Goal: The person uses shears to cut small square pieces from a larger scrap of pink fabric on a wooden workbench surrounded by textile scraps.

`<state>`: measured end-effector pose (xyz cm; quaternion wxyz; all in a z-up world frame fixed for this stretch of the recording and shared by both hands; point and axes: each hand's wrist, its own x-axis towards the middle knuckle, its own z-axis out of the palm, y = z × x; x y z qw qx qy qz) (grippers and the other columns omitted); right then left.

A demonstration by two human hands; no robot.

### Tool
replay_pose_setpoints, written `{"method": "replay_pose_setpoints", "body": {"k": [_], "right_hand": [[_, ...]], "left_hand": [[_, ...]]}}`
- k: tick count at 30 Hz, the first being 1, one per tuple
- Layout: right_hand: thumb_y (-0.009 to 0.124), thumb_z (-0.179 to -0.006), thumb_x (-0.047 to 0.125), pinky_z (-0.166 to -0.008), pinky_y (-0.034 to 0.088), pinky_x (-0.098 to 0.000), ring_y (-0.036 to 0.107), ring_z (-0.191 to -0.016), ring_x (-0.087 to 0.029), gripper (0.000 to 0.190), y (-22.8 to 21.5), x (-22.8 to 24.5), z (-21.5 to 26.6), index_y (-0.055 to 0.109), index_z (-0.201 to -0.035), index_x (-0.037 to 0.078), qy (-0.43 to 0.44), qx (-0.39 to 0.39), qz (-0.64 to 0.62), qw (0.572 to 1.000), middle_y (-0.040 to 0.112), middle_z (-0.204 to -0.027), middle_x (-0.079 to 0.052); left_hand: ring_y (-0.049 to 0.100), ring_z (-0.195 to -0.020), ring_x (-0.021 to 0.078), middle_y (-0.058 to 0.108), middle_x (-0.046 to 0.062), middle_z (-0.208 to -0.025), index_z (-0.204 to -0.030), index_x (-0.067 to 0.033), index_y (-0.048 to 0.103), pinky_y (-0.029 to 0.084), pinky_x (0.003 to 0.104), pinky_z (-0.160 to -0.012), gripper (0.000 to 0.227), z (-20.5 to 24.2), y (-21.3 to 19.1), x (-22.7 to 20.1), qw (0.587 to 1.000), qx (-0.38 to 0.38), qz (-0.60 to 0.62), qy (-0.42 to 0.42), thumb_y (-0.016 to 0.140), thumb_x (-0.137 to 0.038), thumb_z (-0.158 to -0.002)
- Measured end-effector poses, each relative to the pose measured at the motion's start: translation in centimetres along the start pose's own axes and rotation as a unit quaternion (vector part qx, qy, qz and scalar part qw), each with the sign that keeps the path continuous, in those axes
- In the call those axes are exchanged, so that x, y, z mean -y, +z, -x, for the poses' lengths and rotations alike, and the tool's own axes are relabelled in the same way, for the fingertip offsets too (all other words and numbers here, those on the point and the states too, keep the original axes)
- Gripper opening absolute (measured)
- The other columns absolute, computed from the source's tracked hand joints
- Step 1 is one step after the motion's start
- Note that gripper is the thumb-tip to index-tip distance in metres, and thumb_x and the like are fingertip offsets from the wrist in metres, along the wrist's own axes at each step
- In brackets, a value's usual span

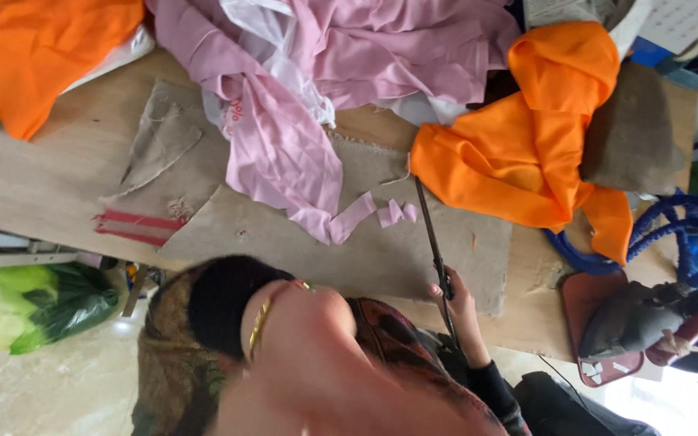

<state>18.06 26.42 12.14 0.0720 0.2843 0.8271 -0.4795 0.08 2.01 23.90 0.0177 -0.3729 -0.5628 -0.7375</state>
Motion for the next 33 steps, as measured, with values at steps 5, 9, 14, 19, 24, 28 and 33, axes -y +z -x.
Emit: {"method": "replay_pose_setpoints", "body": {"k": [5,9,14,19,24,28,33], "right_hand": [[0.085,-0.070,0.062,-0.078,0.054,-0.0492,0.071,-0.092,-0.045,0.086,0.0,-5.0,-2.5,0.060,-0.139,0.016,0.019,-0.081,0.118,0.990,0.072,-0.104,-0.023],[0.084,-0.074,0.058,-0.081,0.054,-0.0488,0.071,-0.092,-0.037,0.083,-0.7,-1.1,-4.0,0.058,-0.141,0.016,0.034,-0.096,0.186,0.977,0.067,-0.096,-0.016],[0.084,-0.078,0.043,-0.084,0.054,-0.0524,0.068,-0.099,-0.042,0.082,-0.8,-0.8,-6.3,0.051,-0.148,0.017,-0.010,-0.114,0.241,0.964,0.062,-0.106,-0.018],[0.075,-0.088,0.034,-0.096,0.049,-0.0538,0.058,-0.121,-0.043,0.074,-2.1,1.6,-5.7,0.045,-0.154,0.019,-0.043,-0.054,0.312,0.948,0.055,-0.129,-0.019],[0.062,-0.094,0.052,-0.100,0.045,-0.0506,0.056,-0.126,-0.035,0.061,-2.8,1.6,-6.1,0.057,-0.145,0.018,-0.075,-0.026,0.404,0.911,0.055,-0.137,-0.014],[0.065,-0.097,0.038,-0.100,0.043,-0.0476,0.056,-0.116,-0.034,0.044,-0.3,1.4,-8.5,0.064,-0.134,0.013,-0.207,-0.098,0.331,0.915,0.058,-0.122,-0.012],[0.073,-0.093,0.023,-0.095,0.044,-0.0446,0.056,-0.103,-0.034,0.027,4.4,3.3,-11.2,0.068,-0.111,0.004,-0.350,-0.104,0.223,0.904,0.062,-0.103,-0.015]], "left_hand": [[0.070,-0.085,0.0266,0.070,0.011,-0.095,-0.115,-0.0048,0.068,0.060,0.036,-0.078,0.022,-2.0,-1.0,0.2,0.987,-0.012,-0.144,0.069,0.062,-0.003,-0.094],[0.070,-0.083,0.0322,0.070,0.009,-0.091,-0.111,-0.0098,0.070,0.056,0.043,-0.074,0.017,5.1,-2.0,14.5,0.957,-0.054,-0.267,-0.102,0.069,-0.007,-0.093],[0.069,-0.091,0.0320,0.066,0.012,-0.100,-0.109,-0.0120,0.063,0.054,0.044,-0.080,0.028,8.2,-1.5,21.8,0.866,0.038,-0.465,-0.180,0.073,-0.032,-0.092],[0.067,-0.084,0.0307,0.062,0.008,-0.092,-0.089,-0.0117,0.063,0.050,0.043,-0.074,0.024,6.9,-0.5,22.1,0.844,0.064,-0.495,-0.197,0.082,-0.023,-0.080],[0.069,-0.075,0.0280,0.069,0.005,-0.078,-0.089,-0.0130,0.068,0.052,0.040,-0.074,0.021,7.0,-0.5,22.0,0.882,-0.028,-0.437,-0.177,0.083,-0.022,-0.078],[0.068,-0.077,0.0262,0.072,0.010,-0.084,-0.096,-0.0073,0.069,0.051,0.037,-0.073,0.012,6.2,-0.9,20.1,0.929,-0.101,-0.300,-0.190,0.072,-0.017,-0.090],[0.062,-0.054,0.0096,0.073,0.002,-0.072,-0.091,-0.0083,0.075,0.048,0.025,-0.060,0.011,5.6,-0.5,16.4,0.957,-0.108,-0.199,-0.184,0.067,-0.014,-0.097]]}}
